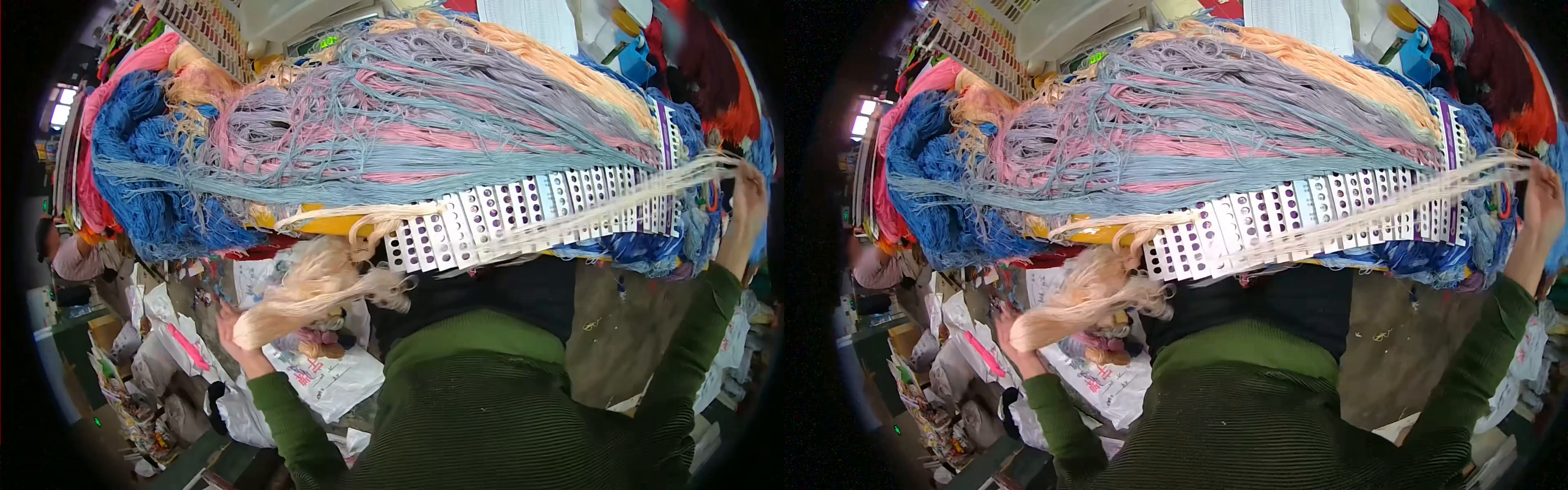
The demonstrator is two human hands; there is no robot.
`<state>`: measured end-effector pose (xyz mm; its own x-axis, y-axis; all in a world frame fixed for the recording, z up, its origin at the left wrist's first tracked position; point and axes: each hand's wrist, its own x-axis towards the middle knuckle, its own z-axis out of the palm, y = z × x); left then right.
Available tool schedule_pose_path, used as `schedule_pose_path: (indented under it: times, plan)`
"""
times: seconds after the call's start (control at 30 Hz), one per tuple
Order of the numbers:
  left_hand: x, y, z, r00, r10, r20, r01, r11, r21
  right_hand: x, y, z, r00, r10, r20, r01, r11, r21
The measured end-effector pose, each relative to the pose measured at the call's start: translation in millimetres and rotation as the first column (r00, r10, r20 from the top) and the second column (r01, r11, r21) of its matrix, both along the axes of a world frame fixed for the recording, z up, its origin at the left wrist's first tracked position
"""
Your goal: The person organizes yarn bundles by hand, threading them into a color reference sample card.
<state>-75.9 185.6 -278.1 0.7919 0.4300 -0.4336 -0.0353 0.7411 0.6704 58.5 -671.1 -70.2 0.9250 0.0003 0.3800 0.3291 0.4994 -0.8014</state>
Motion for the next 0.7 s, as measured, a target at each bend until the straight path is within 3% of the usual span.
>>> schedule_pose_path:
  times: [0.07, 0.1, 0.13, 0.17, 0.2, 0.23, 0.27, 0.3, 0.33, 0.37, 0.4, 0.47, 0.5, 0.6, 0.63, 0.7]
  plan:
    - [50, -112, 80, 0.958, 0.129, -0.257, -0.146, 0.988, -0.048, 15, 91, 9, 0.922, -0.388, -0.011, 0.371, 0.889, -0.268]
    - [55, -121, 63, 1.0, -0.002, -0.022, -0.008, 0.905, -0.426, 20, 148, 6, 0.823, -0.568, 0.027, 0.533, 0.754, -0.384]
    - [60, -130, 47, 0.979, -0.115, 0.166, 0.199, 0.684, -0.702, 28, 181, -16, 0.946, -0.32, -0.059, 0.264, 0.863, -0.431]
    - [81, -176, 60, 0.91, -0.321, 0.262, 0.403, 0.535, -0.743, 29, 223, -39, 0.931, -0.353, -0.096, 0.226, 0.762, -0.607]
    - [101, -221, 73, 0.779, -0.499, 0.379, 0.581, 0.347, -0.736, 29, 265, -63, 0.918, -0.378, -0.118, 0.161, 0.63, -0.76]
    - [109, -240, 85, 0.705, -0.704, -0.083, 0.593, 0.651, -0.474, 28, 295, -80, 0.906, -0.278, -0.32, -0.023, 0.721, -0.692]
    - [122, -271, 101, 0.626, -0.759, -0.177, 0.75, 0.649, -0.131, 25, 320, -96, 0.903, -0.204, -0.379, -0.095, 0.764, -0.638]
    - [130, -288, 99, 0.501, -0.847, -0.181, 0.865, 0.495, 0.077, 23, 334, -117, 0.903, -0.151, -0.402, -0.171, 0.732, -0.659]
    - [127, -304, 86, 0.531, -0.835, -0.146, 0.838, 0.49, 0.241, 19, 349, -125, 0.927, -0.159, -0.34, -0.153, 0.667, -0.729]
    - [130, -317, 65, 0.5, -0.833, -0.238, 0.866, 0.478, 0.147, 13, 363, -140, 0.945, -0.225, -0.239, -0.034, 0.656, -0.754]
    - [134, -324, 51, 0.459, -0.826, -0.326, 0.881, 0.47, 0.049, 9, 371, -138, 0.962, -0.235, -0.138, 0.006, 0.523, -0.852]
    - [137, -327, 59, 0.406, -0.808, -0.426, 0.914, 0.351, 0.206, 6, 374, -144, 0.973, -0.202, 0.111, 0.188, 0.42, -0.888]
    - [137, -327, 65, 0.382, -0.79, -0.48, 0.921, 0.28, 0.272, 3, 369, -149, 0.974, -0.202, 0.105, 0.185, 0.436, -0.881]
    - [136, -325, 83, 0.447, -0.828, -0.338, 0.894, 0.414, 0.169, -2, 375, -138, 0.975, -0.121, 0.187, 0.218, 0.343, -0.914]
    - [136, -318, 59, 0.412, -0.871, -0.268, 0.911, 0.385, 0.149, -7, 378, -135, 0.982, -0.044, 0.186, 0.191, 0.205, -0.96]
    - [138, -322, 51, 0.412, -0.848, -0.334, 0.907, 0.418, 0.058, -14, 385, -129, 0.978, -0.037, 0.205, 0.208, 0.152, -0.966]
